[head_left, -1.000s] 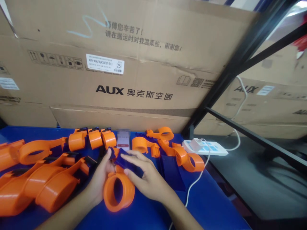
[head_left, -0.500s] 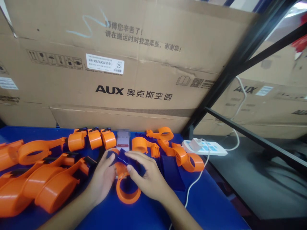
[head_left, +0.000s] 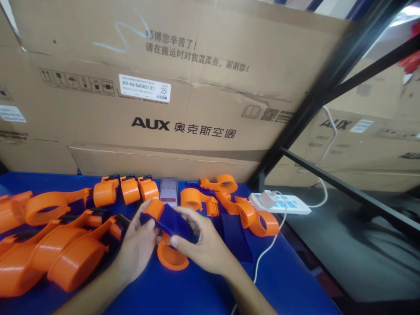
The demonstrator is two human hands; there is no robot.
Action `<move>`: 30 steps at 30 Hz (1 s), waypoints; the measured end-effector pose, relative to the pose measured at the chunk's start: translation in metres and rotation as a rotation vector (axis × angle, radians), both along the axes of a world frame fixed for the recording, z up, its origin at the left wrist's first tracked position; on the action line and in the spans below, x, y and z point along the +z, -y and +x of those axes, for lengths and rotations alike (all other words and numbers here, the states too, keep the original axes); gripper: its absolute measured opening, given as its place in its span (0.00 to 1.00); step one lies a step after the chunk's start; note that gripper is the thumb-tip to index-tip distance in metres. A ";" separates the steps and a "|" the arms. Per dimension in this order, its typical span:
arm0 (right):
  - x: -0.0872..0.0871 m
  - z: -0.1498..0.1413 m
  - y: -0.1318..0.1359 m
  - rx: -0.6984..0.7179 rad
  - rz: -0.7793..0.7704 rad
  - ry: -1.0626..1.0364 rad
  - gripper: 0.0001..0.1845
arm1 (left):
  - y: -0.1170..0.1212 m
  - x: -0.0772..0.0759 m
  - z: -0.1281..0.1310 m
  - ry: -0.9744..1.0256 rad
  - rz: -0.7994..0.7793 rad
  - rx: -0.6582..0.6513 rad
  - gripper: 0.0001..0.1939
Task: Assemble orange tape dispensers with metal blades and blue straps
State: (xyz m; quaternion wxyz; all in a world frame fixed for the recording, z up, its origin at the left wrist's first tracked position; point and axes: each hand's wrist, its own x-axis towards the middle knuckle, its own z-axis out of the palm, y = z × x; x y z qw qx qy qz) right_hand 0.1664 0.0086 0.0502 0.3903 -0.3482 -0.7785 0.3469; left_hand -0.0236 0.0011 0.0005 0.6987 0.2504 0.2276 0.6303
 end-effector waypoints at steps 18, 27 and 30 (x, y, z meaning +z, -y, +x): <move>-0.014 0.007 -0.003 -0.114 0.642 0.232 0.37 | -0.002 0.000 -0.001 -0.300 0.116 0.222 0.24; -0.013 0.004 0.000 -0.115 0.663 0.201 0.38 | -0.004 0.000 -0.001 -0.324 0.069 0.267 0.24; -0.013 0.004 0.001 -0.104 0.659 0.201 0.37 | -0.005 -0.006 -0.004 -0.354 0.090 0.272 0.24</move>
